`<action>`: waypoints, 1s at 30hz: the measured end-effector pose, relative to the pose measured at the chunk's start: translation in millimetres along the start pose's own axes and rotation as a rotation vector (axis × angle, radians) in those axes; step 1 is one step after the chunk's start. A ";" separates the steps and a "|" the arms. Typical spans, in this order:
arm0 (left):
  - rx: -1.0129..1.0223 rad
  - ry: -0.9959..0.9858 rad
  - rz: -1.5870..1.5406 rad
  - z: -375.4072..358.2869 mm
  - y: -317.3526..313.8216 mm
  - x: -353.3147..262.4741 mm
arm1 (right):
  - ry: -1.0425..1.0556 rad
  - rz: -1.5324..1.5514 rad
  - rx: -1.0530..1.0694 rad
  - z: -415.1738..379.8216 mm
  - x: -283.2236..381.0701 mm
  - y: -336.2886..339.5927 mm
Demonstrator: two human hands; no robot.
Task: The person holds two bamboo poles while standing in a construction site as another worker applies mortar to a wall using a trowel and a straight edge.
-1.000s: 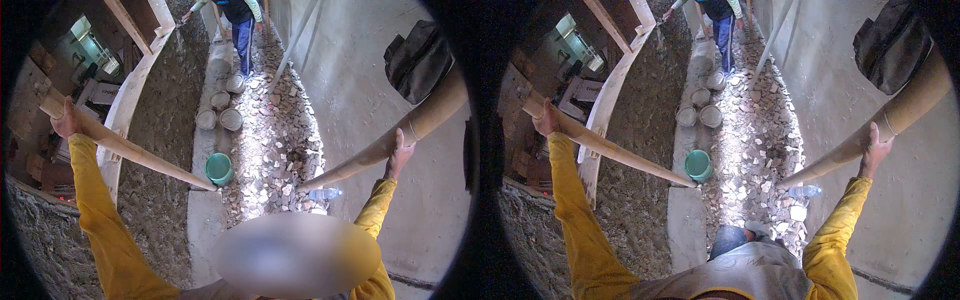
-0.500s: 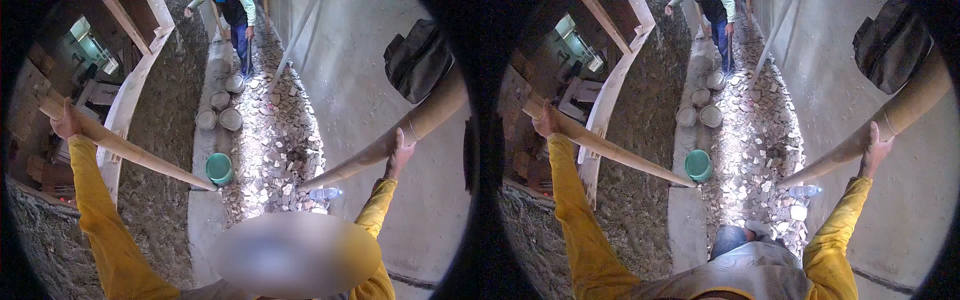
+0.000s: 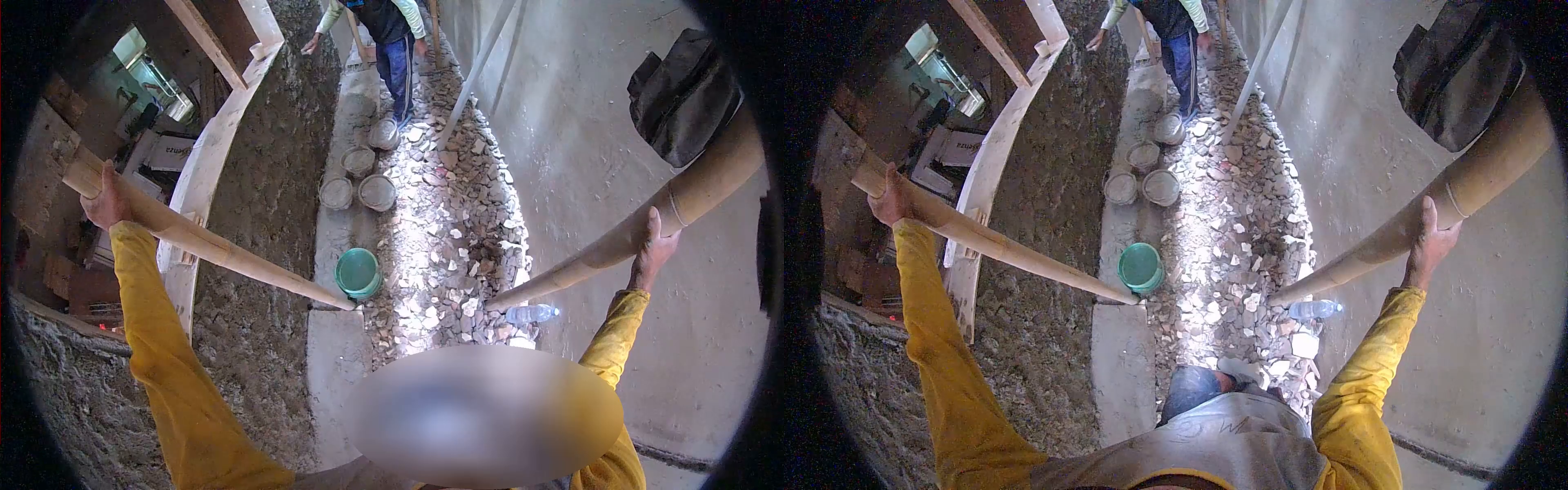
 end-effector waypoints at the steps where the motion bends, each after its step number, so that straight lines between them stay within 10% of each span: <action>1: -0.014 0.010 0.050 -2.7 1.4 -5.4 | -0.003 -0.002 -0.003 -0.2 0.5 -0.1; 30: -0.004 -0.056 0.040 0.5 1.1 -3.2 | 0.013 0.031 0.005 1.4 -3.1 -0.2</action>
Point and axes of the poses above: each hand's wrist, its own z-axis towards the middle knuckle, its own y-axis out of the back of the hand, x = y × z, the point moved 6 cm from there along z, towards the middle knuckle, and after that the axes turned 6 degrees about x, right-handed, at the moved point
